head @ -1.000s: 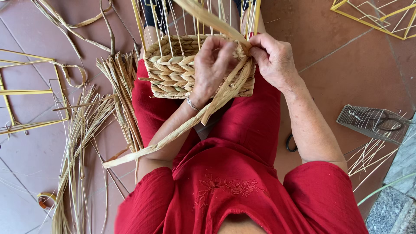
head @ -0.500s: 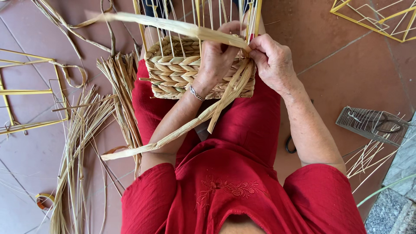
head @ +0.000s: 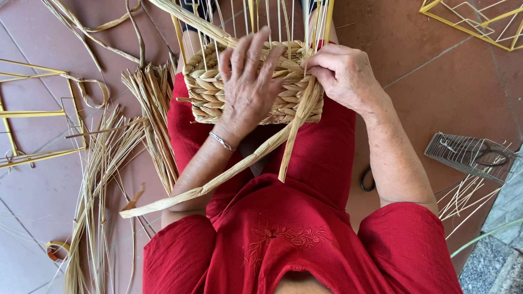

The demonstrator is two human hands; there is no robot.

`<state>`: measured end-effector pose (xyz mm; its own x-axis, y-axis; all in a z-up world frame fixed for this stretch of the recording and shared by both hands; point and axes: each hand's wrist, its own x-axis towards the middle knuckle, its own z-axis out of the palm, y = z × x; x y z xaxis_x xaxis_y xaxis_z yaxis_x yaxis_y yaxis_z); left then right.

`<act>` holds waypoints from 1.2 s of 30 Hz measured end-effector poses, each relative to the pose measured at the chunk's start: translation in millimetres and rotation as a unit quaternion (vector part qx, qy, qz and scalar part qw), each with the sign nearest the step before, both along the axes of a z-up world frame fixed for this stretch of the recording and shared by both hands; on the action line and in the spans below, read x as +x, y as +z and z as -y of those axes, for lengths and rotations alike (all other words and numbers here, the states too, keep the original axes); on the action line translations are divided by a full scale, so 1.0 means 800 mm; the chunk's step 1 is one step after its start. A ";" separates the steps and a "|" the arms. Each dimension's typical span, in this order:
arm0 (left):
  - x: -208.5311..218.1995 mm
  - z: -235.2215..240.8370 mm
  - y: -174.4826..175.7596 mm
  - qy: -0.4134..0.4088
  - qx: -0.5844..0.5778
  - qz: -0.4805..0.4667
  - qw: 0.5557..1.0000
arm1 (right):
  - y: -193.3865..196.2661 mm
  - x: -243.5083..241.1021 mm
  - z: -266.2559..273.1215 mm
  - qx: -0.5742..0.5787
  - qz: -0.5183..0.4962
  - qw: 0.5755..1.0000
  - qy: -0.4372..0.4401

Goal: The person weaves a basket by hand, interlacing dried plant strips through a metal frame. They occasionally use scissors to trim excess material while continuing the weaving pattern.

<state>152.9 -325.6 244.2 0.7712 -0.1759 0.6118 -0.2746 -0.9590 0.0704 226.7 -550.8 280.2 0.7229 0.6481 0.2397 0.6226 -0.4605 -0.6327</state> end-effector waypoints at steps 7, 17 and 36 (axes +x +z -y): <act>-0.022 -0.010 -0.014 -0.086 -0.022 -0.205 0.975 | -0.024 -0.001 -0.012 0.051 0.012 0.996 -0.077; -0.039 -0.007 0.019 -0.257 -0.101 -0.097 0.956 | -0.031 -0.002 -0.026 0.033 0.105 0.989 -0.103; -0.006 -0.024 -0.001 -0.110 -0.314 -0.161 0.929 | 0.010 0.026 0.006 -0.024 0.020 0.988 0.150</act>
<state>148.3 -306.1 243.2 0.9197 -0.0379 0.3908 -0.3273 -0.6236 0.7099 247.6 -555.6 288.3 0.4869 0.8435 0.2268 0.7594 -0.2805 -0.5871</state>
